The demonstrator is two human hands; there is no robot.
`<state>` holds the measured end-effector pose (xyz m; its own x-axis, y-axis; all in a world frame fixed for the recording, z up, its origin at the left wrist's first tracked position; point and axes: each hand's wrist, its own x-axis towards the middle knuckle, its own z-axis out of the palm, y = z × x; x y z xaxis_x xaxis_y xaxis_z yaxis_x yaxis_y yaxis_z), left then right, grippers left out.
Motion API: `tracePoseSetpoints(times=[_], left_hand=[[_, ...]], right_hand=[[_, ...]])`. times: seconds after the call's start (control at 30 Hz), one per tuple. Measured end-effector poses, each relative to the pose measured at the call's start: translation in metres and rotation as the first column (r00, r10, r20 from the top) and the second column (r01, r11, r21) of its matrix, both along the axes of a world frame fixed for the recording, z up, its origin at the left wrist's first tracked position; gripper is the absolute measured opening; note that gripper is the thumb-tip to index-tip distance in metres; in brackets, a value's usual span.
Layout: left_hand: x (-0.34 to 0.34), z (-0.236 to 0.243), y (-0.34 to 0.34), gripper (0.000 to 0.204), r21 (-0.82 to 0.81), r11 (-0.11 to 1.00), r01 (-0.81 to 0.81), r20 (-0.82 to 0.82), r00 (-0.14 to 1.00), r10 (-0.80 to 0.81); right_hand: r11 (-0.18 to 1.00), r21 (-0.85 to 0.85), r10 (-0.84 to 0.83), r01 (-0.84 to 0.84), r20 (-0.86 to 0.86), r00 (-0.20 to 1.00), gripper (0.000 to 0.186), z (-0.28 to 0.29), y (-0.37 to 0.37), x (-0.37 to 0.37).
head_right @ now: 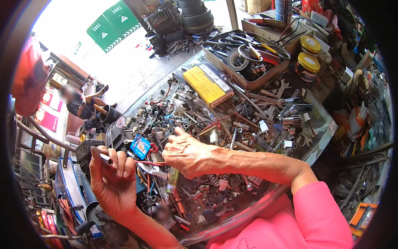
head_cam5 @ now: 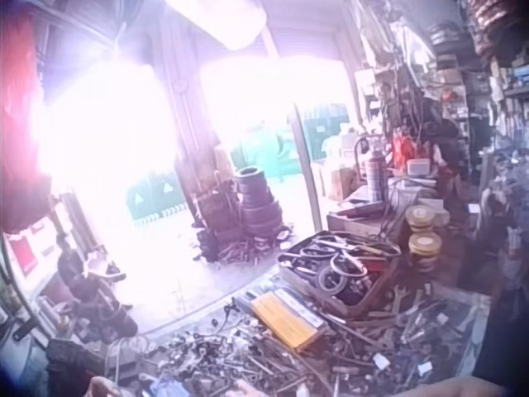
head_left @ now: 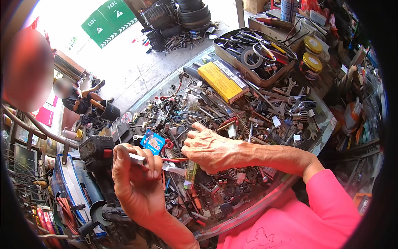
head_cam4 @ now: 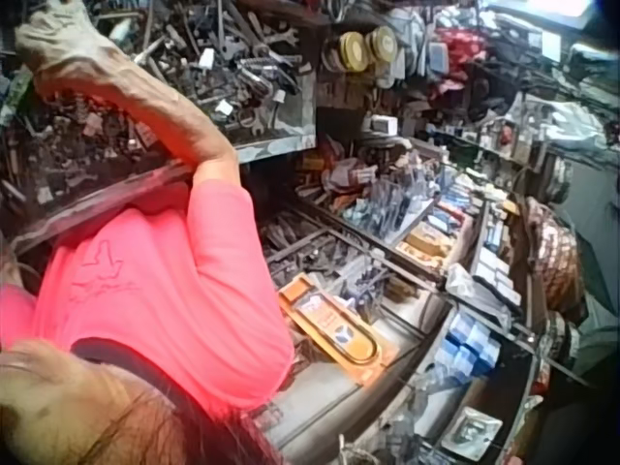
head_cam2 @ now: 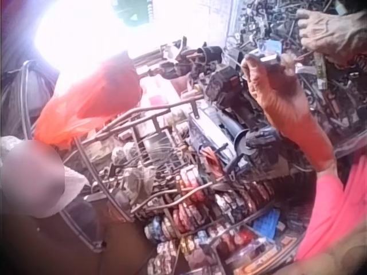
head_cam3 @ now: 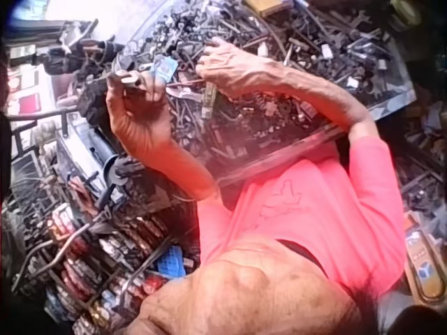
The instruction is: The person handles small electronic components and wires on a cluttered workbench, stripping wire ends, twisting wires, and using pliers to manipulate connectors. The person repeatedly picks up and sets down small parts while working on the wiring.
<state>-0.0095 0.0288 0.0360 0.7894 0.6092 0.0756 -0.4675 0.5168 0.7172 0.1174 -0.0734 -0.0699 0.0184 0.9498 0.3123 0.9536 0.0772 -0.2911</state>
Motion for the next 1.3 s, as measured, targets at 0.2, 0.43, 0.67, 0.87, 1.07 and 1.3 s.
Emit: tracePoseSetpoints(times=[0.2, 0.43, 0.67, 0.87, 1.07, 1.3], left_hand=[[-0.004, 0.002, 0.002, 0.024, 0.064, 0.995, 0.07, 0.016, 0.997, -0.071], [0.004, 0.002, -0.003, 0.02, -0.01, 0.999, 0.05, -0.011, 0.999, -0.05], [0.002, 0.001, -0.002, 0.02, -0.075, 0.996, 0.047, -0.012, 0.999, -0.048], [0.001, 0.004, 0.0, 0.022, -0.06, 0.996, 0.072, 0.008, 0.997, -0.072], [-0.004, 0.003, 0.003, 0.023, -0.056, 0.996, 0.066, 0.02, 0.998, -0.065], [-0.004, 0.003, 0.004, 0.024, -0.051, 0.995, 0.086, 0.031, 0.996, -0.085]], right_hand=[[0.97, 0.241, -0.017, 0.004, 0.053, 0.998, 0.014, 0.02, 0.005, -0.024], [0.988, 0.14, -0.058, 0.065, -0.052, 0.997, 0.021, 0.02, -0.012, -0.072], [0.997, 0.005, -0.081, 0.081, 0.121, 0.989, 0.025, 0.012, -0.02, -0.098], [0.917, -0.264, 0.256, -0.298, -0.184, 0.949, 0.031, 0.032, -0.026, -0.042], [0.957, -0.282, 0.015, -0.075, -0.211, 0.977, 0.014, 0.062, -0.022, 0.018], [0.9, 0.224, -0.365, 0.375, -0.087, 0.927, 0.024, 0.06, -0.018, 0.035]])
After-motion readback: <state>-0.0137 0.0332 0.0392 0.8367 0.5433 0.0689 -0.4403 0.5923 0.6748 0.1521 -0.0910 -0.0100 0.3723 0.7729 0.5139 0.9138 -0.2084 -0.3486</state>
